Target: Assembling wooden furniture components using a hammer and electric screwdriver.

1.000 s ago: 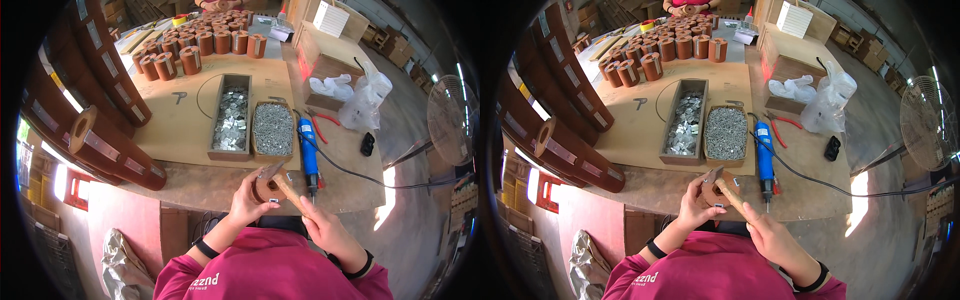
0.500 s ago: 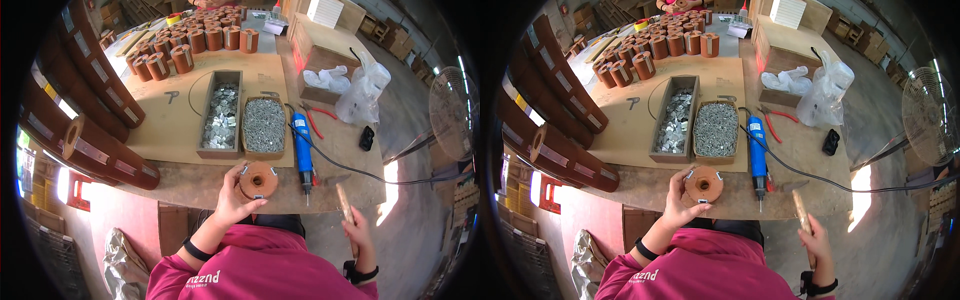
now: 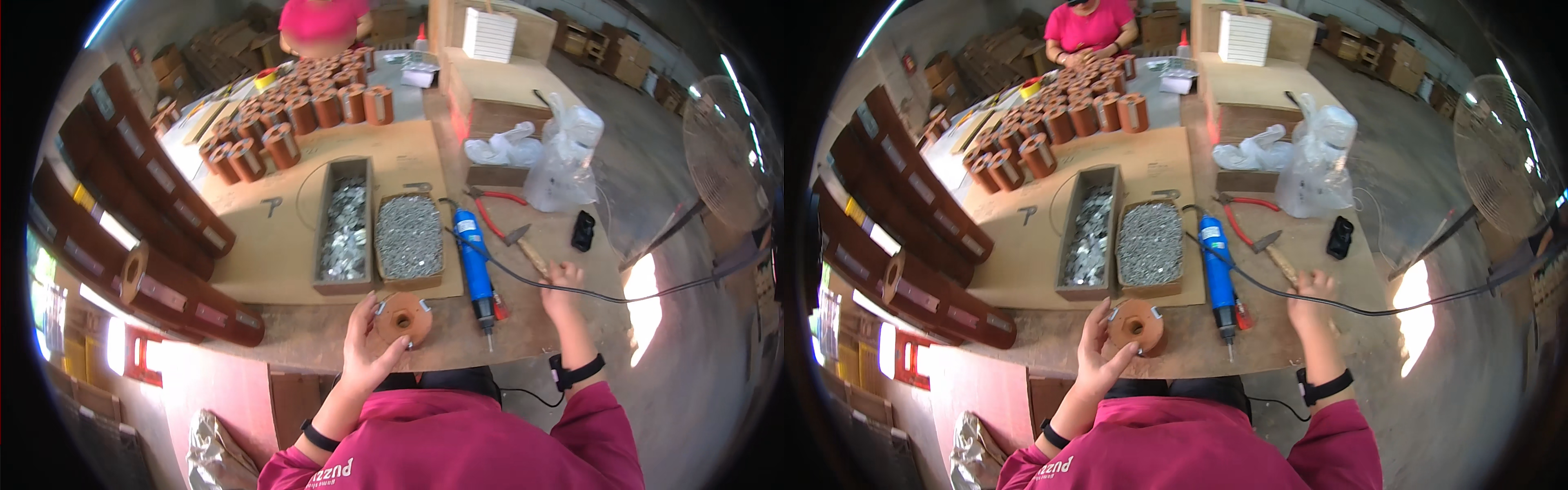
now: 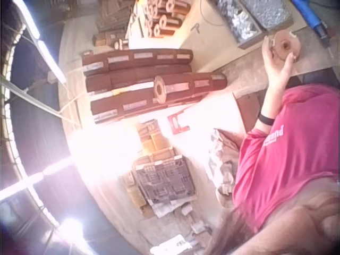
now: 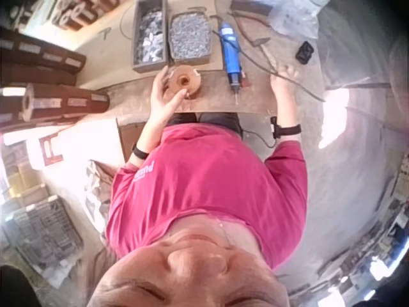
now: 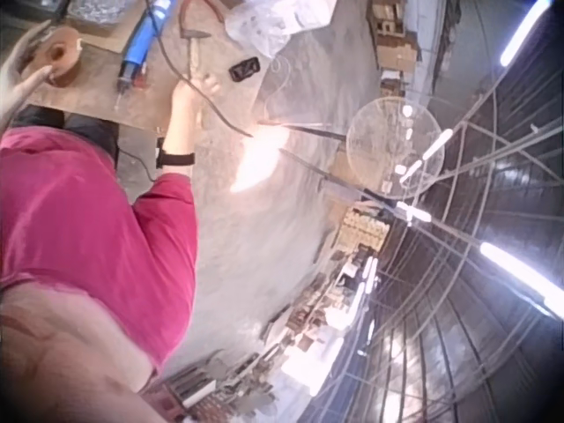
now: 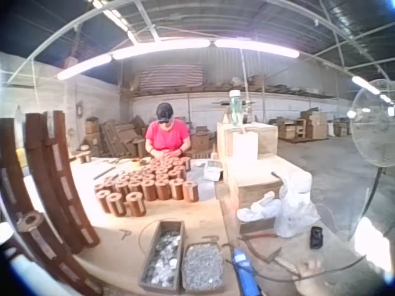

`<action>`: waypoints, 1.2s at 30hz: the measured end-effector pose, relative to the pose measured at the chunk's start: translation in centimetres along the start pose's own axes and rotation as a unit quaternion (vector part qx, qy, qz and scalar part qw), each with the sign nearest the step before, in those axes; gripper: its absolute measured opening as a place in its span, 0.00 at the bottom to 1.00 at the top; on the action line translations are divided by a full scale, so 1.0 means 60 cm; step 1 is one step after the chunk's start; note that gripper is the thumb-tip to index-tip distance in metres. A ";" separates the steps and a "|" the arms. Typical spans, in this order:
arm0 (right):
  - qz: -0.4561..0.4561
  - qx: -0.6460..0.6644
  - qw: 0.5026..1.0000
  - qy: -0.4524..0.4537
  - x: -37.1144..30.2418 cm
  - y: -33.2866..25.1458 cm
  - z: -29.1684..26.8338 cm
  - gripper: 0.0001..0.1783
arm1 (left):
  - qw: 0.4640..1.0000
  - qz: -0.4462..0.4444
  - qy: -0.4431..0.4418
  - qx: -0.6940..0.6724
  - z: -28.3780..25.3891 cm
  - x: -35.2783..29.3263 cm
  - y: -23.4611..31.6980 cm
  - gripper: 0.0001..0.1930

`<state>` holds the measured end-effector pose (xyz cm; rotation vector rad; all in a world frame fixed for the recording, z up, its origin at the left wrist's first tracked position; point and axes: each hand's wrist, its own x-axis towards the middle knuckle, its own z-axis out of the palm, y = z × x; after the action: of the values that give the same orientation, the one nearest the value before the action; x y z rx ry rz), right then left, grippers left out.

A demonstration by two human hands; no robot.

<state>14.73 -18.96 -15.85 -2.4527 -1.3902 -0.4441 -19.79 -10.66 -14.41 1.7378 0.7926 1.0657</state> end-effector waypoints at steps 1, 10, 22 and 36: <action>0.022 0.012 0.999 -0.022 -0.013 -0.019 -0.018 0.21 | 0.996 -0.056 0.001 -0.076 0.005 0.000 0.006 0.38; -0.019 0.171 0.952 -0.253 -0.106 -0.138 -0.083 0.14 | 0.951 -0.190 0.011 -0.245 0.013 0.000 0.035 0.37; -0.187 0.438 0.870 -0.127 -0.100 -0.269 -0.115 0.07 | 0.959 -0.151 0.031 -0.239 0.029 -0.003 0.036 0.36; 0.055 -0.042 0.983 -0.170 0.013 -0.012 -0.034 0.22 | 0.982 -0.095 0.041 -0.159 0.022 -0.011 0.012 0.34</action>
<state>14.25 -18.82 -13.62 -2.7556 -1.3708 -0.0584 -18.86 -12.00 -14.22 1.3296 0.7750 1.0723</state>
